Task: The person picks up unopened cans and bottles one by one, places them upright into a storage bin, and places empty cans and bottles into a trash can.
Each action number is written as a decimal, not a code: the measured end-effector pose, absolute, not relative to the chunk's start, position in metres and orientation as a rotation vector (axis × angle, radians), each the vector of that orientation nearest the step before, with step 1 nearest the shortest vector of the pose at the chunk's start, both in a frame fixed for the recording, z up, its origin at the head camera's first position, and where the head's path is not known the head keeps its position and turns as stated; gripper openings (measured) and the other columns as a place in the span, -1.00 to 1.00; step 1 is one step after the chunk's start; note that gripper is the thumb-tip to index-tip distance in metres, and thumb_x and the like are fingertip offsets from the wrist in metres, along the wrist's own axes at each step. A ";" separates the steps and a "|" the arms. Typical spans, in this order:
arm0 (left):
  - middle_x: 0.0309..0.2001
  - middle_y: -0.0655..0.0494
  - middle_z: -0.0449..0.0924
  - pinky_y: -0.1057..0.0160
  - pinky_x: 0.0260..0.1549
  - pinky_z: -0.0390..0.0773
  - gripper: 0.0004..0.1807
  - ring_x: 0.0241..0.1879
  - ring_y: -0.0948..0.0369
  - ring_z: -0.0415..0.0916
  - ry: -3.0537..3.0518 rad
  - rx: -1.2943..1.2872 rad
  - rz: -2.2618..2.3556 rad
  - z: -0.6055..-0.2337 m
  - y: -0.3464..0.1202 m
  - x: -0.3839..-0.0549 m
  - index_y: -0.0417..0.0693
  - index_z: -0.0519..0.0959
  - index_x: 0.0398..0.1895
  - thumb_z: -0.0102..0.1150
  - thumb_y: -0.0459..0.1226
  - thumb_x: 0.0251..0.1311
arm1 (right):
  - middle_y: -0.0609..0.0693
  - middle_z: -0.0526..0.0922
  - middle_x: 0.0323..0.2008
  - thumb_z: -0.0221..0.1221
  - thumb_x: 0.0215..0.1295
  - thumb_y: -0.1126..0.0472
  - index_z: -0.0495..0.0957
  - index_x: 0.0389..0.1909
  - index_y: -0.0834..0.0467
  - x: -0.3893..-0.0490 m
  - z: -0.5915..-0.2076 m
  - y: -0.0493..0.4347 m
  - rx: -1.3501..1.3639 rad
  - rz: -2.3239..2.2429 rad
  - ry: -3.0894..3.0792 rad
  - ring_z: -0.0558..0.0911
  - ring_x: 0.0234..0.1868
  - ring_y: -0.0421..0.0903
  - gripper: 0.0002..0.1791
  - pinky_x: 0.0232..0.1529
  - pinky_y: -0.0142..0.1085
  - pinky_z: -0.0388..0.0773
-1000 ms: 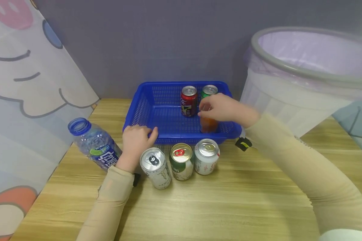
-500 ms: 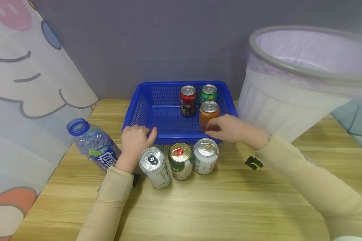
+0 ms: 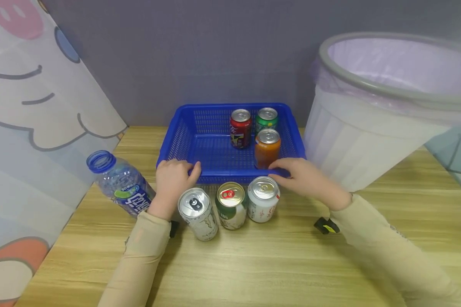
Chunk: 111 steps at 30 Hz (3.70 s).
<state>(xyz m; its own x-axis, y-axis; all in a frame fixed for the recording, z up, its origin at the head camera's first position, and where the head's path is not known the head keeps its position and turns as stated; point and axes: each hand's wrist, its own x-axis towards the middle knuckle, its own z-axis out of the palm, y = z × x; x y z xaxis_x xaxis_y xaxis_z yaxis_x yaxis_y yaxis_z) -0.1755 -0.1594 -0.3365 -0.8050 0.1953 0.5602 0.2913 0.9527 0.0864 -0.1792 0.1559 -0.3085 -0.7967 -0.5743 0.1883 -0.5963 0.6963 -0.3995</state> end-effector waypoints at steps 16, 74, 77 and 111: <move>-0.69 -0.03 0.56 0.08 -0.45 0.33 -0.52 -0.60 0.00 0.47 -2.529 -0.356 -0.232 -0.334 -0.157 -0.176 -0.18 0.64 -0.67 -0.05 -0.08 0.23 | 0.09 0.71 -0.21 0.31 -0.01 0.32 0.61 -0.11 0.24 -0.171 -0.336 0.170 1.045 0.738 -2.438 0.62 -0.17 0.08 -0.64 0.00 0.02 0.36; -0.67 -0.06 0.57 0.07 -0.46 0.31 -0.51 -0.57 -0.03 0.50 -2.547 -0.336 -0.210 -0.336 -0.161 -0.177 -0.19 0.62 -0.68 -0.06 -0.07 0.24 | 0.18 0.19 0.38 0.41 -0.03 0.19 -0.08 0.46 0.08 -0.154 -0.340 0.166 1.278 1.791 -2.778 0.18 0.40 0.18 0.10 0.30 0.13 0.15; -0.66 -0.07 0.57 0.07 -0.46 0.31 -0.51 -0.57 -0.03 0.50 -2.551 -0.334 -0.210 -0.336 -0.161 -0.177 -0.19 0.62 -0.68 -0.06 -0.07 0.25 | 0.20 0.19 0.37 0.41 -0.02 0.20 -0.07 0.46 0.10 -0.156 -0.346 0.161 1.274 1.879 -2.724 0.20 0.38 0.18 0.09 0.29 0.14 0.16; -0.66 -0.07 0.58 0.07 -0.44 0.31 -0.54 -0.56 -0.04 0.49 -2.531 -0.342 -0.247 -0.336 -0.161 -0.175 -0.20 0.65 -0.64 -0.04 -0.09 0.23 | 0.29 0.54 0.03 0.52 -0.25 0.14 0.26 0.19 0.38 -0.160 -0.362 0.129 1.057 2.248 -2.323 0.59 -0.02 -0.19 -0.03 0.08 -0.30 0.46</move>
<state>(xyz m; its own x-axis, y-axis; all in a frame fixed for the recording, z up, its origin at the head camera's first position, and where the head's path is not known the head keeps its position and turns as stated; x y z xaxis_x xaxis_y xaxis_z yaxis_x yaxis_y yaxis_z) -0.1753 -0.1610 -0.3359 -0.8061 0.1891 0.5608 0.2940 0.9504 0.1020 -0.1599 0.1286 -0.3618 -0.7767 -0.5868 0.2288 -0.2480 -0.0491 -0.9675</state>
